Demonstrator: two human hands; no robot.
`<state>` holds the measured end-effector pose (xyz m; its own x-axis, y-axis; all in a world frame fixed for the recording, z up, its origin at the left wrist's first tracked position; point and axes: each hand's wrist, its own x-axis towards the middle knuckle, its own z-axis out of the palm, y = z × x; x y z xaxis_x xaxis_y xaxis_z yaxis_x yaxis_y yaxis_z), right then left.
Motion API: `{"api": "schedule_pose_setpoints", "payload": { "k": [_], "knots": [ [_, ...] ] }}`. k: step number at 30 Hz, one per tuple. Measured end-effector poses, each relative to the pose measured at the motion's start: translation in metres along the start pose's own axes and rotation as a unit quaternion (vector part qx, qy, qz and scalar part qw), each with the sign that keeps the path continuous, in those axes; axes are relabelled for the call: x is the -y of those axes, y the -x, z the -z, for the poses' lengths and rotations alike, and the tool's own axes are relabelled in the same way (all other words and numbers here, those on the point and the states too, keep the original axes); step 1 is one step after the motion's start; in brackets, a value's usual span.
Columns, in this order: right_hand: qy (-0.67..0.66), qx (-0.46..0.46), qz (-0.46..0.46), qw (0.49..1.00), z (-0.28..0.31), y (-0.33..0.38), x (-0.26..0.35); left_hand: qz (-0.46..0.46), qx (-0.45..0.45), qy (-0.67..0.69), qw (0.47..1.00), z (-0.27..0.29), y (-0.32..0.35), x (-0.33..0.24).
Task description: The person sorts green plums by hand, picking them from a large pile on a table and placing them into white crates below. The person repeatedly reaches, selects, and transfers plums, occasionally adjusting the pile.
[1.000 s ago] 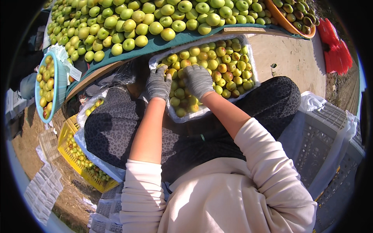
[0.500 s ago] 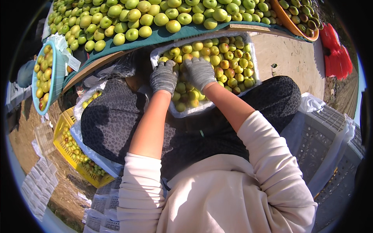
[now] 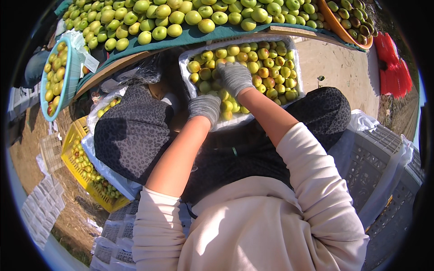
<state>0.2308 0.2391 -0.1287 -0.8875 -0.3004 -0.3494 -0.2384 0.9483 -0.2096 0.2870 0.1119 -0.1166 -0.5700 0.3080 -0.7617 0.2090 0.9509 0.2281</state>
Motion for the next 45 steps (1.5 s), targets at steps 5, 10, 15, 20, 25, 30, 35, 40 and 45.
{"api": "schedule_pose_setpoints", "payload": {
  "k": [5, 10, 15, 20, 25, 30, 35, 40, 45],
  "knots": [
    [-0.001, -0.036, 0.008, 0.999, -0.007, 0.002, -0.001, 0.04, -0.113, 0.025, 0.992, -0.033, 0.002, -0.011],
    [-0.053, -0.109, -0.007, 0.993, -0.009, 0.013, -0.005, 0.002, -0.091, -0.01, 0.996, -0.029, 0.001, -0.015],
    [-0.083, -0.048, 0.072, 0.993, -0.008, 0.078, -0.014, 0.012, -0.063, -0.045, 0.997, -0.033, -0.003, -0.021],
    [-0.04, 0.073, 0.027, 0.996, -0.033, 0.1, 0.001, 0.013, -0.146, -0.027, 0.989, -0.045, -0.008, -0.024],
    [-0.037, 0.093, 0.041, 0.994, -0.047, 0.089, -0.003, 0.031, -0.137, 0.022, 0.99, -0.043, -0.009, -0.022],
    [-0.026, 0.095, 0.033, 0.995, -0.042, 0.085, -0.006, 0.014, -0.119, 0.022, 0.993, -0.037, -0.009, -0.02],
    [-0.095, 0.107, -0.038, 0.989, -0.032, 0.105, -0.011, 0.005, -0.108, 0.066, 0.992, -0.026, -0.005, -0.018],
    [-0.181, 0.117, -0.145, 0.966, -0.033, 0.13, -0.021, -0.013, -0.066, 0.024, 0.997, -0.019, -0.003, -0.017],
    [-0.134, 0.119, -0.121, 0.976, -0.043, 0.128, -0.016, -0.011, -0.066, 0.027, 0.997, -0.019, -0.002, -0.015]
  ]
}}
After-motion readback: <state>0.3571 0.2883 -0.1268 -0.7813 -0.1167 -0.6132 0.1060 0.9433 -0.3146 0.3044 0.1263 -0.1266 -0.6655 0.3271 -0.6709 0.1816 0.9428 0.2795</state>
